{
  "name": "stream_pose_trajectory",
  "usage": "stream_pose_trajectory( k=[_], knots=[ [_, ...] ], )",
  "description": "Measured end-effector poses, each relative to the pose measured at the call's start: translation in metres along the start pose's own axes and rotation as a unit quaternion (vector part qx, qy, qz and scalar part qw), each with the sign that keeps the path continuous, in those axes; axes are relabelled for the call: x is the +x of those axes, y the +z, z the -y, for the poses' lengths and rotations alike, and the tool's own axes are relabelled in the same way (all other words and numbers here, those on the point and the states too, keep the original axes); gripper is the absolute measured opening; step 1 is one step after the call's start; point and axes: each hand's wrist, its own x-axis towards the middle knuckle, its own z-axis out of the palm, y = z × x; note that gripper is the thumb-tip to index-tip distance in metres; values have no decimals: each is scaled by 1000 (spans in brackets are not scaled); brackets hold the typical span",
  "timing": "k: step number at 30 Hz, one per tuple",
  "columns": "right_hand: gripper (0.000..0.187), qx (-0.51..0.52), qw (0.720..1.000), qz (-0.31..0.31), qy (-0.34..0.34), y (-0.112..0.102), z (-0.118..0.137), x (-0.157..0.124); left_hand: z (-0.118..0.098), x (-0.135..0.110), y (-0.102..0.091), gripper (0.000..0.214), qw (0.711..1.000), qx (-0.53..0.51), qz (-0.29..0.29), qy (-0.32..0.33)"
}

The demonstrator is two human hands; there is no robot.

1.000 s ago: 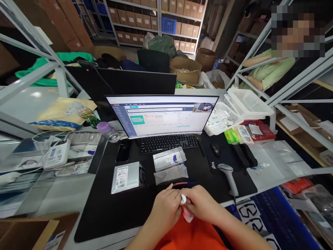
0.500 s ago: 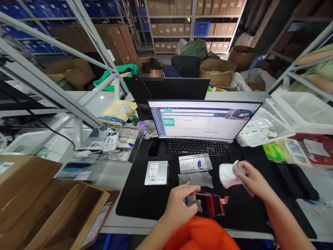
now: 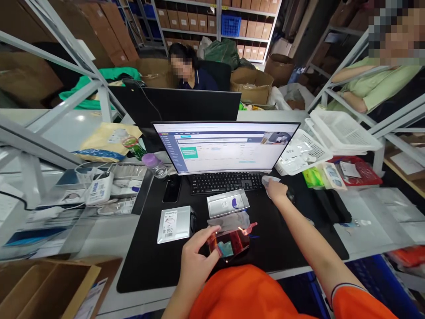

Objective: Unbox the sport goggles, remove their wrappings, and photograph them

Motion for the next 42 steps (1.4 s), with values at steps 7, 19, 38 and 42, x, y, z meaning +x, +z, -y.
stream_pose_trajectory(
  k=[7, 19, 38, 42],
  knots=[
    [30, 203, 958, -41, -198, -14, 8, -108, -11, 12, -1, 34, 999, 29, 4, 41],
    [29, 191, 893, -247, -324, 9, 15, -175, -27, 5, 28, 90, 985, 131, 95, 56],
    [22, 234, 895, -241, -293, -18, 21, -221, -5, -13, 25, 61, 993, 31, 118, 2],
    [21, 237, 897, -232, -293, -21, 25, -225, -12, -15, 18, 59, 990, 29, 137, 1]
  ],
)
